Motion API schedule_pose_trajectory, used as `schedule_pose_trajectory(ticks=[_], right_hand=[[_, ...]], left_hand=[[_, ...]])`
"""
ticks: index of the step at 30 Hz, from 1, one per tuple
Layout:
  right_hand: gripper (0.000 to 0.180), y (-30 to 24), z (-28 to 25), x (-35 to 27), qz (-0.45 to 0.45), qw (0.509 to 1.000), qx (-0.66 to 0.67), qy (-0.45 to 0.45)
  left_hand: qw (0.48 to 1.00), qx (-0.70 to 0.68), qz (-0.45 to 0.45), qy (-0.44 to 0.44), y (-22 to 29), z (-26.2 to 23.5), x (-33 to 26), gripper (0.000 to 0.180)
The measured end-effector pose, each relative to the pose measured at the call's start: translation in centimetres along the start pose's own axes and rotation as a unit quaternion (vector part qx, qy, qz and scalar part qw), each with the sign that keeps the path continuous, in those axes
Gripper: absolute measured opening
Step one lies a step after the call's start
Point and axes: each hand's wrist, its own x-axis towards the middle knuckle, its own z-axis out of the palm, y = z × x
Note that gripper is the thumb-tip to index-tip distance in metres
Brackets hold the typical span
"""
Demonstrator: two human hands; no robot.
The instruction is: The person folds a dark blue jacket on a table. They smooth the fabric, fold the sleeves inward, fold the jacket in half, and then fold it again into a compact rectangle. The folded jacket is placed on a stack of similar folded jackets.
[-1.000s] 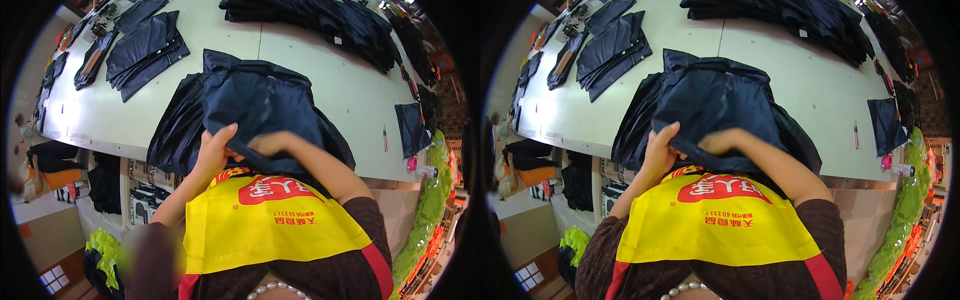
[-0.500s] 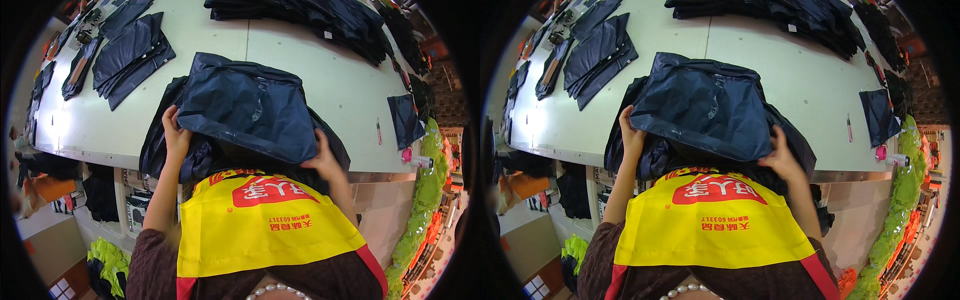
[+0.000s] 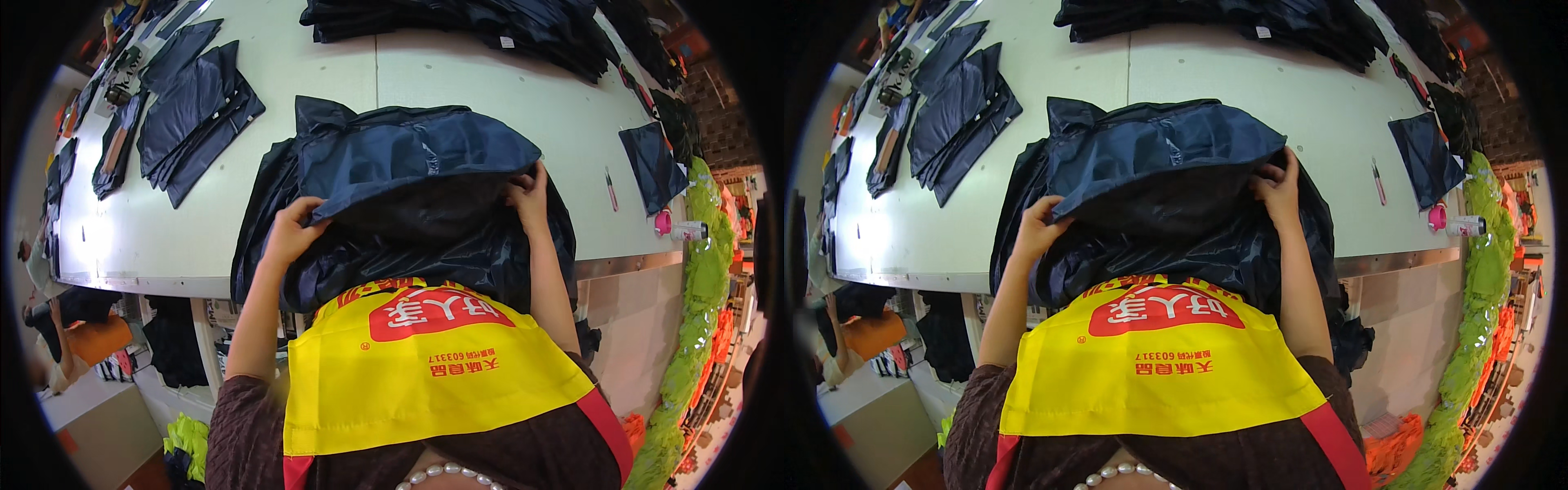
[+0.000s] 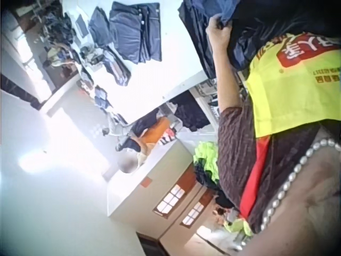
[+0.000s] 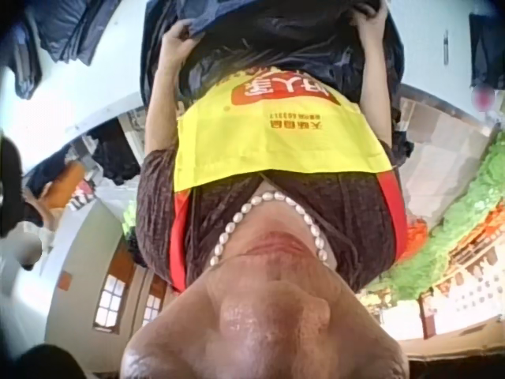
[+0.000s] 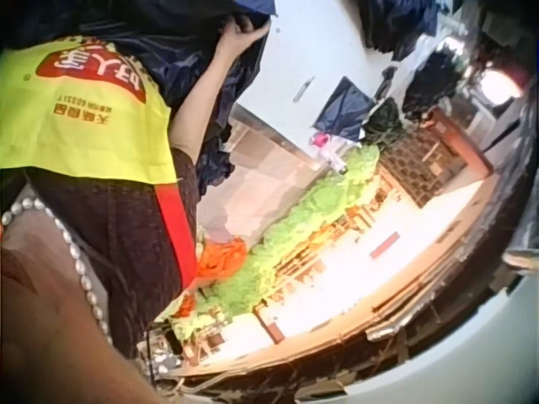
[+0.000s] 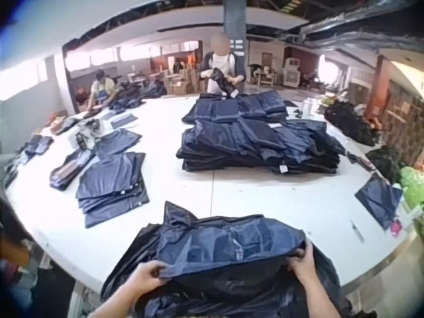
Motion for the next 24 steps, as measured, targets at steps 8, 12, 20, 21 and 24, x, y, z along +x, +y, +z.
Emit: schedule_pose_trajectory(ticks=[8, 12, 20, 21, 24], right_hand=[[0.019, -3.0, -1.6, 4.3, -0.266, 0.961, -0.079, -0.017], [0.014, -8.4, -7.3, 6.1, -0.022, 0.909, -0.306, -0.282], [0.029, -9.2, -3.5, 2.9, -0.263, 0.746, -0.612, 0.012], [0.033, -10.1, -2.1, 1.5, -0.258, 0.789, -0.557, 0.013], [0.031, -9.8, 3.2, -2.0, -0.344, 0.857, -0.369, -0.104]], left_hand=[[0.991, -0.091, 0.046, -0.091, -2.1, -5.0, 3.1, 0.007], [0.99, 0.117, -0.046, -0.057, -2.6, -8.9, 6.6, 0.029], [0.861, 0.304, 0.262, 0.313, 0.6, -1.1, 5.9, 0.025], [0.878, 0.287, 0.311, 0.223, 1.0, 0.2, 4.3, 0.026], [0.887, 0.22, 0.405, 0.013, 1.3, 6.3, 1.5, 0.028]])
